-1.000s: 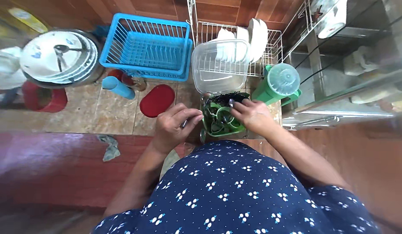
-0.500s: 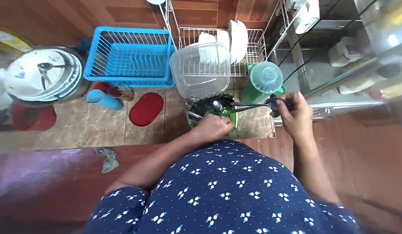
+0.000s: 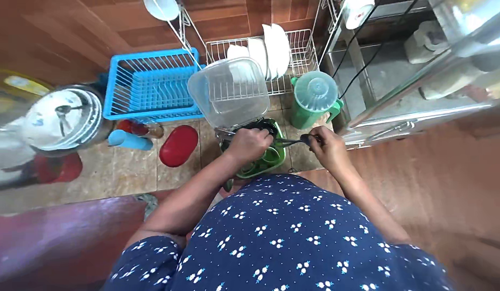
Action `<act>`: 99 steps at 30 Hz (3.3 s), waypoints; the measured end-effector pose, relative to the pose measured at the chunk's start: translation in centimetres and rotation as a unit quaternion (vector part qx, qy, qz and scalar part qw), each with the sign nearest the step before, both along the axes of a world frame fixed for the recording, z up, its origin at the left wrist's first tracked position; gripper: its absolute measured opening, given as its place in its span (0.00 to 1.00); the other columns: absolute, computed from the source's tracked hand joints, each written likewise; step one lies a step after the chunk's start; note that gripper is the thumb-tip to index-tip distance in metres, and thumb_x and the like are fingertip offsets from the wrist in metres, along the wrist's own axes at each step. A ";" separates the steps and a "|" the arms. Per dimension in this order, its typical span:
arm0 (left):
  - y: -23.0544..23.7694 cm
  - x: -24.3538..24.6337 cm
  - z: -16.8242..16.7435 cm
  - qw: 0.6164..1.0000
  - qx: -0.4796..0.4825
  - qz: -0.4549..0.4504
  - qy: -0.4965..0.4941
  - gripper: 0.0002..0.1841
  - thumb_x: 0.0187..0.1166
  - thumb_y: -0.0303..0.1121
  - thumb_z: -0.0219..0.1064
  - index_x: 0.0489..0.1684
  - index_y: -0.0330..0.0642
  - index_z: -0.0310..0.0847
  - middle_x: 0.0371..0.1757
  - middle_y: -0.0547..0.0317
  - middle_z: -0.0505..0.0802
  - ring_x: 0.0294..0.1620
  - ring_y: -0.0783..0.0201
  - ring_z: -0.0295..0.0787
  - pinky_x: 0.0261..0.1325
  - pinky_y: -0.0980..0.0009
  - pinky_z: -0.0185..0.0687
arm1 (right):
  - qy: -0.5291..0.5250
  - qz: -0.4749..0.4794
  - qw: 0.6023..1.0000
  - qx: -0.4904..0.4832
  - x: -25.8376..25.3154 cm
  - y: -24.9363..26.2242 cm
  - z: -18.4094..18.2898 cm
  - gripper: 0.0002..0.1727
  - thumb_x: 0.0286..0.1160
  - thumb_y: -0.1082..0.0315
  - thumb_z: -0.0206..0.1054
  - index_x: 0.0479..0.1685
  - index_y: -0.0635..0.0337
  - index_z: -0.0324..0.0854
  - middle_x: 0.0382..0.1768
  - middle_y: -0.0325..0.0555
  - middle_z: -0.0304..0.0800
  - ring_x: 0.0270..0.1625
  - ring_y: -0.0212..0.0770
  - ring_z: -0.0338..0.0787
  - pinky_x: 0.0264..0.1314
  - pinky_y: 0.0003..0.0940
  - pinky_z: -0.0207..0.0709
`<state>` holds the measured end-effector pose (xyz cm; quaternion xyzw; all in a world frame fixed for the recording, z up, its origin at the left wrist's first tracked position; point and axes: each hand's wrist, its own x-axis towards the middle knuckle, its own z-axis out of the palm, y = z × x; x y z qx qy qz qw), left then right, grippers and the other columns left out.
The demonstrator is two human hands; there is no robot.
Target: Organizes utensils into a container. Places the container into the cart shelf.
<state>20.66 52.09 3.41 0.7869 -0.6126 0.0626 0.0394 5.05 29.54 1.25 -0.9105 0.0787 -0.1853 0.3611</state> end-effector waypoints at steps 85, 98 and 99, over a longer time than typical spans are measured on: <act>7.4 1.4 3.8 0.982 -0.002 0.163 0.100 0.09 0.84 0.38 0.67 0.44 0.45 0.91 0.39 0.50 0.95 0.40 0.45 0.95 0.40 0.41 0.87 | -0.068 0.156 0.976 -0.139 6.6 4.3 -4.9 0.21 0.76 0.52 0.73 0.49 0.64 0.84 0.50 0.59 0.88 0.54 0.58 0.90 0.55 0.51 0.87; 10.5 0.6 -0.5 0.982 0.064 0.160 0.073 0.06 0.81 0.32 0.69 0.39 0.42 0.90 0.33 0.47 0.92 0.33 0.42 0.92 0.30 0.42 0.84 | -0.061 0.278 0.937 -0.202 6.5 9.8 -2.2 0.17 0.84 0.54 0.65 0.43 0.60 0.88 0.41 0.51 0.91 0.43 0.52 0.93 0.44 0.49 0.89; 10.7 0.9 -0.7 0.984 0.058 0.148 0.082 0.07 0.81 0.33 0.69 0.38 0.42 0.91 0.34 0.47 0.92 0.33 0.42 0.93 0.31 0.42 0.85 | 0.001 0.282 0.937 -0.205 6.8 10.9 -2.1 0.21 0.83 0.49 0.65 0.46 0.62 0.88 0.40 0.52 0.92 0.40 0.53 0.94 0.40 0.52 0.88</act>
